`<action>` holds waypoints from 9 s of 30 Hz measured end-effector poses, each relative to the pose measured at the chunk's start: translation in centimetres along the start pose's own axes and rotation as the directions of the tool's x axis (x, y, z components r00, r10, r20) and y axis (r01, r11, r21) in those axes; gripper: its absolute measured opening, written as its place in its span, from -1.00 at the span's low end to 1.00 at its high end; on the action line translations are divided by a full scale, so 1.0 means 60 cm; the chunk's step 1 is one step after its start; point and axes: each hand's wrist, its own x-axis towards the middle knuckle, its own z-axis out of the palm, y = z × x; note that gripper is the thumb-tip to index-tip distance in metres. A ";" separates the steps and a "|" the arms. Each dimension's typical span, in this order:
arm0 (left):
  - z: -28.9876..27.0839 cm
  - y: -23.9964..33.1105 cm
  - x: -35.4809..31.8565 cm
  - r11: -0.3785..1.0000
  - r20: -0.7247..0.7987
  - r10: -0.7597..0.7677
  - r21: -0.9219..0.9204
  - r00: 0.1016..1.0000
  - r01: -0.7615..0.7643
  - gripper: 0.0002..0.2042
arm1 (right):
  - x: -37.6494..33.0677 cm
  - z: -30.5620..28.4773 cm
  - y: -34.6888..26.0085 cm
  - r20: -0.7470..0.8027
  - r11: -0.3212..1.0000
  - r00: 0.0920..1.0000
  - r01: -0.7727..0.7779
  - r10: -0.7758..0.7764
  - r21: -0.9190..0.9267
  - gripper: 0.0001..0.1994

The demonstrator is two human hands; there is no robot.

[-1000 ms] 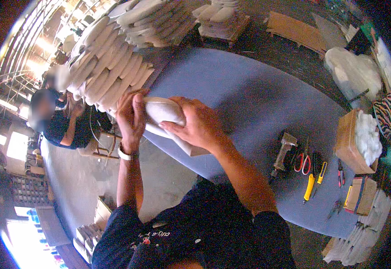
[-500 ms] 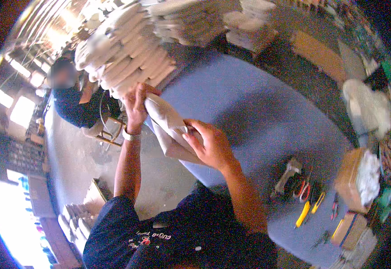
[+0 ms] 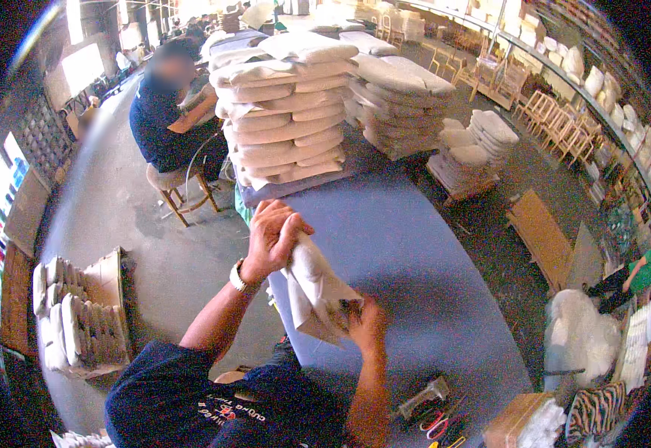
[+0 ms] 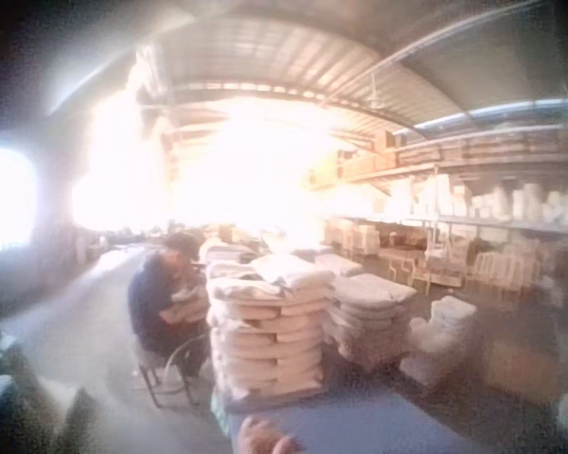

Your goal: The person assembles a cushion by folding fabric around a foam insert, using a staple gun to secure the edges, a utility knife to trim excess fabric, and scissors to make final adjustments. The finished cushion is placed on a stack of similar items.

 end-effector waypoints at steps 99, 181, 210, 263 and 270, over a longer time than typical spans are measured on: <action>0.095 0.219 0.052 0.838 0.635 0.479 -0.126 0.606 -0.530 -0.47 | -0.049 -0.212 -0.093 -0.784 0.765 0.596 0.419 0.175 0.489 -0.78; 0.019 0.101 0.031 0.958 0.719 -0.126 -0.090 0.684 0.271 -0.31 | 0.012 -0.142 -0.068 -0.580 0.775 0.813 0.336 0.047 0.535 -0.70; 0.233 0.018 -0.410 0.780 0.821 -0.229 -0.166 0.523 0.604 -0.26 | -0.060 -0.338 0.129 -0.724 0.710 0.674 0.438 0.147 0.552 -0.43; 0.465 -0.046 -0.121 0.808 0.803 -0.055 -0.313 0.593 0.499 -0.29 | 0.094 -0.095 0.272 -0.386 0.774 0.676 -0.489 0.628 0.402 -0.61; 0.568 -0.042 -0.073 0.858 0.849 0.006 -0.276 0.528 0.434 -0.62 | 0.052 -0.144 0.241 -0.405 0.799 0.689 -0.513 0.601 0.314 -0.64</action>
